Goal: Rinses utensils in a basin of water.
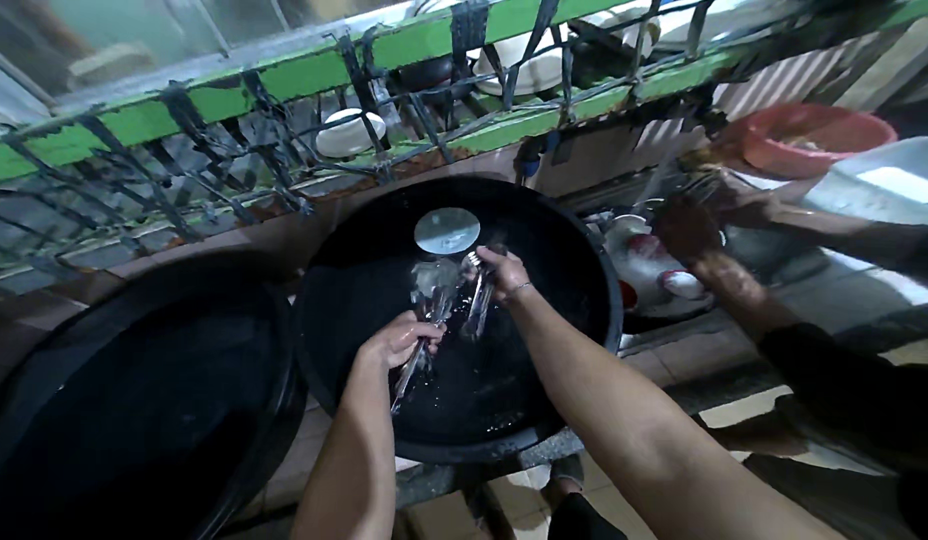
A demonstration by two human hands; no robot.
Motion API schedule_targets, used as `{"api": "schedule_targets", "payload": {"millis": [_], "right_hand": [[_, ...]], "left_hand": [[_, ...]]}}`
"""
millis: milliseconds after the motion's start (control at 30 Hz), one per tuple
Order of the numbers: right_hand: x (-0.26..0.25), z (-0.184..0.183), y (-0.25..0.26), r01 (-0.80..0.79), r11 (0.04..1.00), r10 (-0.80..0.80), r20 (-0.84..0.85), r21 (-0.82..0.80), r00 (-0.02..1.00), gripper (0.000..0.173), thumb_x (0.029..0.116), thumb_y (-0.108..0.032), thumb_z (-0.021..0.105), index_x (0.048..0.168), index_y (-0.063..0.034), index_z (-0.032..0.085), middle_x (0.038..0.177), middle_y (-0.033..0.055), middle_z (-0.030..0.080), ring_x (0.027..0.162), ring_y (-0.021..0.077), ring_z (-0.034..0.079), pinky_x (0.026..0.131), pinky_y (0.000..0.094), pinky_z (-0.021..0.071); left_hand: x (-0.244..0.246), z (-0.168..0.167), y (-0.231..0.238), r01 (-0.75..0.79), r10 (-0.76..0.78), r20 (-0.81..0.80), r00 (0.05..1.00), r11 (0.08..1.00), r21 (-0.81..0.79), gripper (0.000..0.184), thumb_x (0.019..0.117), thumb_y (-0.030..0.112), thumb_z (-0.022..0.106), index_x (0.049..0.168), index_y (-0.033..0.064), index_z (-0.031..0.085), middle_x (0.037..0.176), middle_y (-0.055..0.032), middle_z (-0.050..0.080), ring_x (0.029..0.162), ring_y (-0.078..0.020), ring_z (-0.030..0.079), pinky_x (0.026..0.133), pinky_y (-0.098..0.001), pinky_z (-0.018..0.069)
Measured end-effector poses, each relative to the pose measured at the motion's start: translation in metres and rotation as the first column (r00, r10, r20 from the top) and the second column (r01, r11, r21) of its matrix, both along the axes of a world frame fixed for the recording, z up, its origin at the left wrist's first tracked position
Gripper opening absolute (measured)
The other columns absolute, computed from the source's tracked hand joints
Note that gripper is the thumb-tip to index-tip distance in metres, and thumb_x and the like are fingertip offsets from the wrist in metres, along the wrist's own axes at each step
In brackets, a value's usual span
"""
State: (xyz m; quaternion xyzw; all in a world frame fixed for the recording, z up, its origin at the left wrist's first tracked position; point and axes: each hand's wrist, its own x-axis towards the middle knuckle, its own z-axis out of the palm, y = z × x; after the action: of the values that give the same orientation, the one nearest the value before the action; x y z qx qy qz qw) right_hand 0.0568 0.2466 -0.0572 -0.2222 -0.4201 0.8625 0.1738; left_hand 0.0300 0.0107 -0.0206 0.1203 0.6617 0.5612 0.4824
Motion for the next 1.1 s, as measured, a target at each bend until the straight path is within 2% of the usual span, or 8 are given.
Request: {"api": "schedule_targets", "payload": {"millis": [167, 267, 333, 433, 533, 633, 900, 1100], "right_hand": [[0.003, 0.004, 0.029, 0.177, 0.940, -0.207, -0.073, -0.292, 0.976, 0.043, 0.1022, -0.014, 0.055, 0.142, -0.0037, 0.041, 0.117, 0.0205, 0.065, 0.099, 0.0318, 0.071, 0.082, 0.0461, 0.0627], [0.006, 0.017, 0.018, 0.135, 0.916, -0.179, -0.084, -0.378, 0.980, 0.021, 0.1033, -0.015, 0.050, 0.122, -0.0064, 0.048, 0.100, 0.0111, 0.066, 0.087, 0.0226, 0.071, 0.078, 0.0395, 0.0627], [0.007, 0.018, 0.006, 0.064, 0.966, -0.084, -0.071, -0.249, 0.994, 0.010, 0.1058, -0.019, 0.052, 0.107, -0.0090, 0.054, 0.079, 0.0020, 0.061, 0.065, 0.0120, 0.062, 0.065, 0.0295, 0.0587], [0.016, 0.026, -0.018, -0.114, 0.993, 0.114, 0.014, -0.011, 0.993, 0.015, 0.1013, -0.010, 0.059, 0.116, -0.0069, 0.055, 0.073, -0.0001, 0.054, 0.056, 0.0093, 0.051, 0.056, 0.0267, 0.0500], [0.025, 0.036, -0.043, -0.289, 0.951, 0.261, 0.208, 0.112, 0.943, 0.028, 0.0989, -0.007, 0.062, 0.125, 0.0006, 0.056, 0.076, 0.0059, 0.060, 0.056, 0.0126, 0.056, 0.054, 0.0289, 0.0525], [0.026, 0.043, -0.063, -0.280, 0.936, 0.220, 0.263, 0.215, 0.939, 0.027, 0.1009, -0.017, 0.066, 0.123, -0.0013, 0.061, 0.082, 0.0080, 0.068, 0.053, 0.0114, 0.057, 0.048, 0.0272, 0.0506], [0.013, 0.045, -0.055, -0.345, 0.909, 0.299, 0.213, 0.232, 0.930, 0.039, 0.0958, -0.025, 0.074, 0.126, -0.0051, 0.060, 0.077, 0.0050, 0.060, 0.052, 0.0100, 0.049, 0.049, 0.0268, 0.0468], [0.009, 0.033, -0.031, -0.296, 0.892, 0.230, 0.222, 0.342, 0.948, 0.020, 0.0947, -0.013, 0.070, 0.111, -0.0024, 0.065, 0.066, 0.0028, 0.055, 0.048, 0.0098, 0.047, 0.045, 0.0271, 0.0431]], "left_hand": [[0.012, -0.004, -0.006, -0.032, 0.018, -0.041, 0.999, 0.930, -0.365, 0.029, 0.1010, 0.009, 0.058, 0.127, -0.0015, 0.054, 0.089, -0.0129, 0.070, 0.073, -0.0184, 0.069, 0.066, -0.0322, 0.0580], [0.020, -0.002, -0.003, -0.039, -0.008, -0.097, 0.995, 0.879, -0.476, 0.038, 0.1066, 0.023, 0.055, 0.138, 0.0022, 0.049, 0.093, -0.0128, 0.070, 0.075, -0.0183, 0.069, 0.069, -0.0335, 0.0580], [0.019, -0.003, -0.001, -0.138, 0.057, -0.196, 0.979, 0.893, -0.429, 0.044, 0.1086, 0.021, 0.053, 0.148, 0.0048, 0.040, 0.093, -0.0118, 0.062, 0.069, -0.0176, 0.062, 0.065, -0.0338, 0.0555], [0.011, -0.007, -0.002, -0.282, 0.197, -0.304, 0.932, 0.921, -0.268, 0.050, 0.1081, 0.016, 0.052, 0.152, 0.0078, 0.029, 0.086, -0.0073, 0.057, 0.053, -0.0118, 0.051, 0.049, -0.0272, 0.0486], [0.011, -0.001, -0.003, -0.368, 0.304, -0.361, 0.881, 0.922, -0.122, 0.032, 0.1066, 0.015, 0.055, 0.133, -0.0013, 0.046, 0.078, -0.0091, 0.062, 0.056, -0.0140, 0.058, 0.057, -0.0290, 0.0533], [0.014, 0.001, 0.001, -0.404, 0.333, -0.422, 0.843, 0.910, -0.090, 0.029, 0.1074, 0.020, 0.056, 0.128, -0.0010, 0.058, 0.092, -0.0135, 0.074, 0.066, -0.0195, 0.069, 0.065, -0.0351, 0.0594], [0.030, 0.005, 0.015, -0.322, 0.248, -0.455, 0.855, 0.942, -0.093, 0.030, 0.1040, 0.017, 0.063, 0.130, 0.0015, 0.058, 0.089, -0.0093, 0.069, 0.061, -0.0141, 0.060, 0.058, -0.0291, 0.0534], [0.027, 0.012, 0.007, -0.289, 0.282, -0.324, 0.903, 0.957, 0.027, 0.035, 0.1141, 0.023, 0.035, 0.143, 0.0098, 0.050, 0.100, -0.0051, 0.070, 0.060, -0.0071, 0.054, 0.055, -0.0213, 0.0456]]}}
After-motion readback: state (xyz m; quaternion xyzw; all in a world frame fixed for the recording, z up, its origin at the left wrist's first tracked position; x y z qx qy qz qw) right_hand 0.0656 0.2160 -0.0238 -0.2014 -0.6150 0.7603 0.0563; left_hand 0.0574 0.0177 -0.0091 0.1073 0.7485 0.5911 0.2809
